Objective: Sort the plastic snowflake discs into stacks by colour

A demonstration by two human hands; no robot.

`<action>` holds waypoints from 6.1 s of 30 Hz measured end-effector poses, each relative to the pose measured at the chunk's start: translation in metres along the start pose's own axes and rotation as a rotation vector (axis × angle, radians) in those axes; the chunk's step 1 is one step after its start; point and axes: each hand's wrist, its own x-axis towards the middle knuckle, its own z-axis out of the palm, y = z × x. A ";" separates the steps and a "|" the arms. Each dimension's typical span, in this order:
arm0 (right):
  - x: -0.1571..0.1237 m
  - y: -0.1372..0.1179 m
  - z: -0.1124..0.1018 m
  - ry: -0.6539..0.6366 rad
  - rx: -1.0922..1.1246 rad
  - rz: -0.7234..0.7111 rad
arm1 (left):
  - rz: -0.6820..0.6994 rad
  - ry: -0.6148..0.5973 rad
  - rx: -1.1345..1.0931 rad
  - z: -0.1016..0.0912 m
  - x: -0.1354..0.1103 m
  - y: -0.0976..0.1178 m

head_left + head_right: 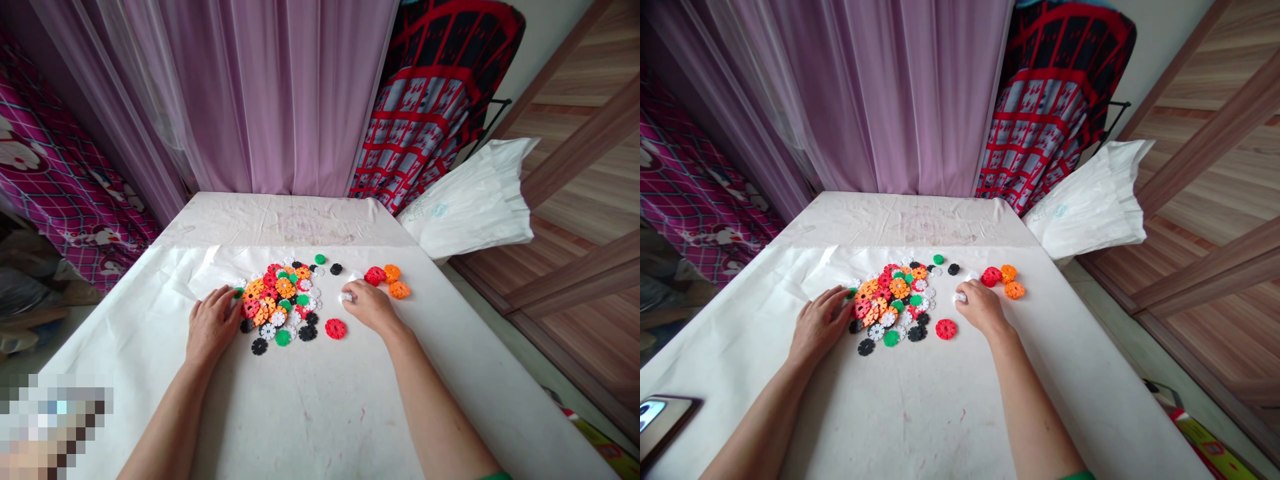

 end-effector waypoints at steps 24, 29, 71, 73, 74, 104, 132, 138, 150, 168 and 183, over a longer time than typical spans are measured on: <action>-0.006 -0.067 0.022 -0.033 -0.079 -0.361 | -0.021 -0.028 0.003 0.000 -0.001 0.002; -0.003 -0.058 0.019 -0.027 -0.072 -0.266 | -0.024 -0.019 0.005 -0.001 -0.001 0.003; 0.001 0.003 -0.013 -0.043 -0.020 0.064 | -0.005 -0.014 0.010 -0.001 0.000 0.001; 0.002 0.002 -0.012 -0.046 -0.022 0.068 | -0.008 -0.014 0.013 -0.001 0.000 0.002; 0.002 0.002 -0.012 -0.047 -0.023 0.069 | -0.008 -0.012 0.015 -0.001 0.000 0.002; -0.002 -0.004 -0.012 -0.072 -0.078 -0.009 | 0.011 -0.001 0.030 -0.001 0.000 0.002; 0.001 -0.003 -0.023 0.049 0.009 0.003 | -0.001 -0.013 0.008 -0.002 -0.001 0.004; 0.000 -0.001 -0.019 -0.006 -0.020 0.026 | -0.002 -0.016 0.016 -0.003 -0.001 0.005; 0.000 -0.003 -0.016 -0.032 -0.060 0.004 | -0.002 -0.032 0.010 -0.003 0.000 0.004; -0.002 -0.005 -0.023 -0.131 -0.161 0.106 | 0.012 0.002 0.002 -0.001 0.000 0.002; 0.010 -0.043 -0.009 -0.036 -0.044 -0.110 | -0.015 -0.013 -0.015 0.000 0.000 0.002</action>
